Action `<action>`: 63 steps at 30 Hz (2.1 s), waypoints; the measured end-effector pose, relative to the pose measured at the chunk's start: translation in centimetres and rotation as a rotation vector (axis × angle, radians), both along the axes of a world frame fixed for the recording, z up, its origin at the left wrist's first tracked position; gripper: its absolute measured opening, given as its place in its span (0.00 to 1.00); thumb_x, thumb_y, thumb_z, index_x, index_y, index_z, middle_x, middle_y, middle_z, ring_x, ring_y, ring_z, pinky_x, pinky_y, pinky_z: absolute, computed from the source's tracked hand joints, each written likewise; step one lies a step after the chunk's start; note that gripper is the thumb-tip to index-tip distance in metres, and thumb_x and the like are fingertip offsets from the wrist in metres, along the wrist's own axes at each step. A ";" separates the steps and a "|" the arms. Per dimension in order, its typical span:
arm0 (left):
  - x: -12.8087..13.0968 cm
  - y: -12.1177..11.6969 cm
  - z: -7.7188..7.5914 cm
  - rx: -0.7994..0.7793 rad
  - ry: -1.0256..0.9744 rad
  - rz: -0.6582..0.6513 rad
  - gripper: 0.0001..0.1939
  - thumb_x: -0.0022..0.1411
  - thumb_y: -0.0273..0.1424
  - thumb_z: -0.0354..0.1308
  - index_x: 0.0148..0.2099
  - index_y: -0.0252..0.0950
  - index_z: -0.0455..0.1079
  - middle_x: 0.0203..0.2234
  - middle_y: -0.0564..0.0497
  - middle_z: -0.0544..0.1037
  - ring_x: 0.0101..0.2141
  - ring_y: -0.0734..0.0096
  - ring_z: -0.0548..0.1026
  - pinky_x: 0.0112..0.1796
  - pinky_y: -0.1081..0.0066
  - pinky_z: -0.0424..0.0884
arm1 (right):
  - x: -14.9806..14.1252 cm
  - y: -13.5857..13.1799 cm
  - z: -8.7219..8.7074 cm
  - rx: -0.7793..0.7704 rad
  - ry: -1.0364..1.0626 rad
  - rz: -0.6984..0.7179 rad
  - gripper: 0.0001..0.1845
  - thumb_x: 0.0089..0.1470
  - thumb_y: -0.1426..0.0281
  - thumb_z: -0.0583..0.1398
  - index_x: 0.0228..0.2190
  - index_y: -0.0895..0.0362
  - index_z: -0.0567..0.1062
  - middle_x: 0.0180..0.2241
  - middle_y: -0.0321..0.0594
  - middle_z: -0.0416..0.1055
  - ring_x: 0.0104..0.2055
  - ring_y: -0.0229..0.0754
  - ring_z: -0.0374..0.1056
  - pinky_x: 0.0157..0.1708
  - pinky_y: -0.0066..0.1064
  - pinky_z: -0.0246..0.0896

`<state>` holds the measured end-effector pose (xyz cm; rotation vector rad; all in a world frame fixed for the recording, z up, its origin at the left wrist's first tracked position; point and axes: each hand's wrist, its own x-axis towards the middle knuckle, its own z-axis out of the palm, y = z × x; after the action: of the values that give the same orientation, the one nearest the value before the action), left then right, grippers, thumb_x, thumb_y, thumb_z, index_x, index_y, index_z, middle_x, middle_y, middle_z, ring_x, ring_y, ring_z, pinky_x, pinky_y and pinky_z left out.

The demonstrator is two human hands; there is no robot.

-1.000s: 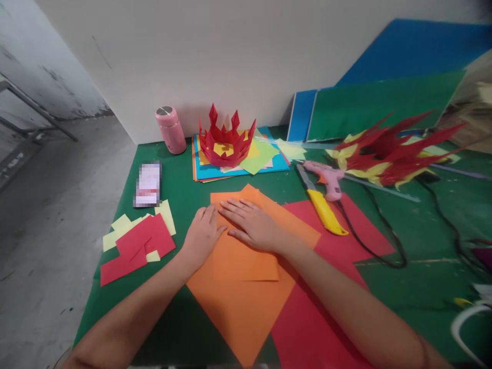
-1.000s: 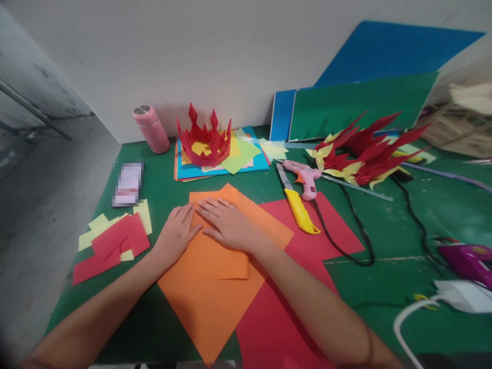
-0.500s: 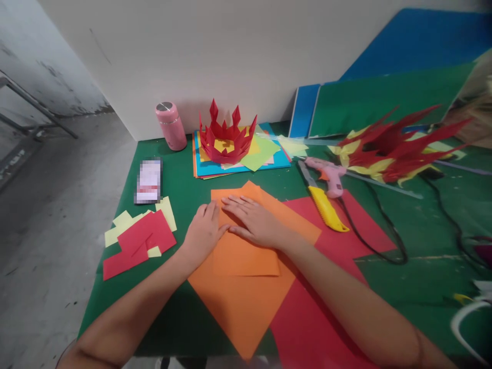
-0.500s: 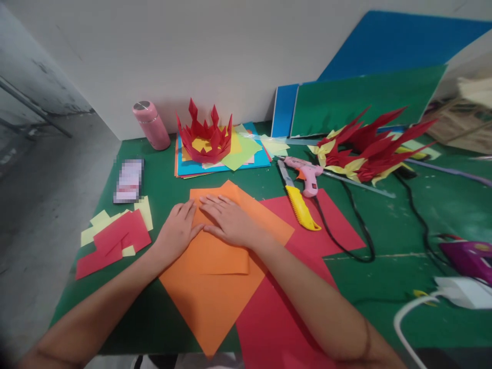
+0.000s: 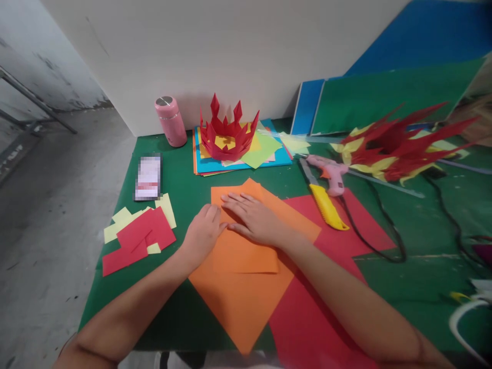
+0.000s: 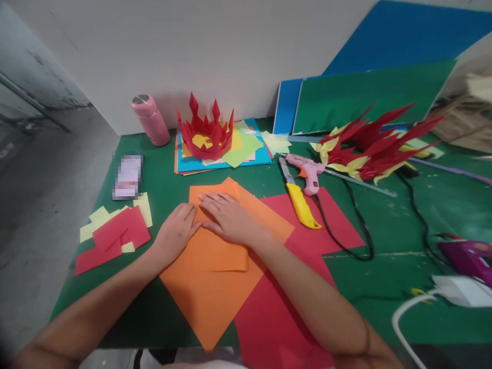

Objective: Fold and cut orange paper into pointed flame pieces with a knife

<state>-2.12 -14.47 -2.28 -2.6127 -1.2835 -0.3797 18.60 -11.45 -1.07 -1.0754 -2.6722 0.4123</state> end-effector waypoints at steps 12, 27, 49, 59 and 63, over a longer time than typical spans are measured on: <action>0.5 -0.5 1.7 -0.032 0.045 0.044 0.16 0.75 0.34 0.46 0.53 0.31 0.70 0.41 0.41 0.75 0.38 0.61 0.72 0.41 0.63 0.72 | 0.0 0.1 -0.2 -0.036 0.080 -0.003 0.31 0.70 0.54 0.44 0.66 0.56 0.61 0.68 0.47 0.59 0.71 0.51 0.51 0.68 0.53 0.49; 1.1 -0.5 2.7 -0.214 0.125 0.141 0.17 0.68 0.38 0.59 0.53 0.33 0.70 0.44 0.42 0.74 0.42 0.58 0.72 0.42 0.63 0.71 | 3.7 3.0 0.0 0.326 -0.184 -0.624 0.14 0.65 0.60 0.56 0.37 0.58 0.74 0.40 0.54 0.70 0.44 0.58 0.62 0.40 0.44 0.54; 0.3 0.4 2.2 -0.236 -0.087 0.055 0.16 0.69 0.21 0.48 0.54 0.36 0.71 0.54 0.40 0.74 0.54 0.57 0.73 0.53 0.56 0.71 | 4.4 1.8 -0.2 0.108 0.139 -0.450 0.24 0.66 0.51 0.52 0.23 0.52 0.65 0.22 0.40 0.68 0.29 0.45 0.61 0.30 0.36 0.50; 0.3 0.7 1.9 -0.431 -0.168 -0.044 0.24 0.66 0.15 0.41 0.55 0.36 0.72 0.62 0.44 0.71 0.61 0.62 0.70 0.60 0.58 0.69 | 5.6 0.6 0.8 -0.115 0.104 -0.196 0.23 0.62 0.52 0.59 0.23 0.53 0.66 0.23 0.38 0.70 0.30 0.43 0.62 0.31 0.33 0.51; 0.5 0.6 2.3 -0.388 -0.074 -0.014 0.21 0.68 0.17 0.42 0.54 0.33 0.72 0.60 0.41 0.72 0.57 0.61 0.73 0.58 0.60 0.70 | 5.7 0.5 0.9 -0.155 0.130 -0.098 0.25 0.62 0.49 0.58 0.23 0.54 0.67 0.22 0.36 0.68 0.28 0.41 0.62 0.32 0.33 0.51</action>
<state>-1.57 -13.90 0.02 -2.9486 -1.4940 -0.2513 24.27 -10.95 -0.22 -1.1746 -2.4961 0.6555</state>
